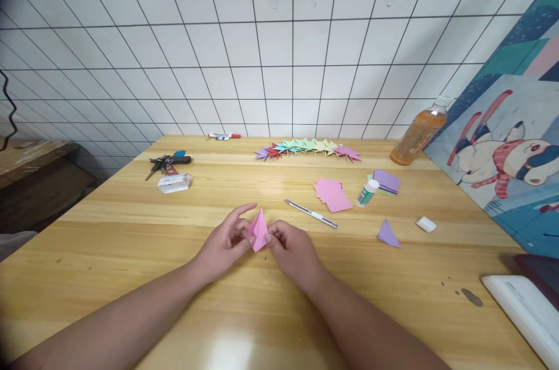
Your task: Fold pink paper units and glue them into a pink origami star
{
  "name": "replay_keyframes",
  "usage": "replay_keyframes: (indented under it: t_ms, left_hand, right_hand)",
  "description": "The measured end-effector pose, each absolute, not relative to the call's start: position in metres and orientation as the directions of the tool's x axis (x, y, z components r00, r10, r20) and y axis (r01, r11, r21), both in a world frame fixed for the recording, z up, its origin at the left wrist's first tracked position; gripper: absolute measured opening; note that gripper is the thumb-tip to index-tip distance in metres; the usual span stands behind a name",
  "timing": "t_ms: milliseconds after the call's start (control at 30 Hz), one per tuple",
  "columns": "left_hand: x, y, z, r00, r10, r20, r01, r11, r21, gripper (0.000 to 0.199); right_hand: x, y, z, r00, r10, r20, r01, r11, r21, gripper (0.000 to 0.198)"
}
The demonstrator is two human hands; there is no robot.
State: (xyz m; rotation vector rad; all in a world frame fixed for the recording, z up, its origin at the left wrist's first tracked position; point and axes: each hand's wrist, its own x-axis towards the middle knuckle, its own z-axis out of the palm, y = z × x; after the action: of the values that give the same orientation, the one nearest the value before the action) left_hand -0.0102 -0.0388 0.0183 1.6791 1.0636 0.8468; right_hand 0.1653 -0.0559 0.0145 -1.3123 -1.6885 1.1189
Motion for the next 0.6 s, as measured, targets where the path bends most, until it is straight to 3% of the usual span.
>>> replay_keyframes:
  t_ms: [233, 433, 600]
  left_hand:
    - [-0.0102, -0.0464, 0.0167, 0.497, 0.860, 0.115, 0.297, -0.294, 0.908, 0.055]
    - [-0.0134, -0.0468, 0.0195, 0.523, 0.837, 0.160, 0.436, -0.424, 0.794, 0.058]
    - [-0.0126, -0.0454, 0.0235, 0.603, 0.771, 0.205, 0.510, -0.570, 0.644, 0.035]
  right_hand:
    - [0.1626, -0.0611, 0.0213, -0.235, 0.972, 0.008, 0.373, 0.098, -0.923, 0.010]
    - [0.1623, -0.0606, 0.0213, -0.232, 0.973, 0.007, 0.361, 0.093, -0.928, 0.009]
    - [0.1620, -0.0625, 0.0230, -0.258, 0.966, -0.014, 0.366, 0.084, -0.927, 0.008]
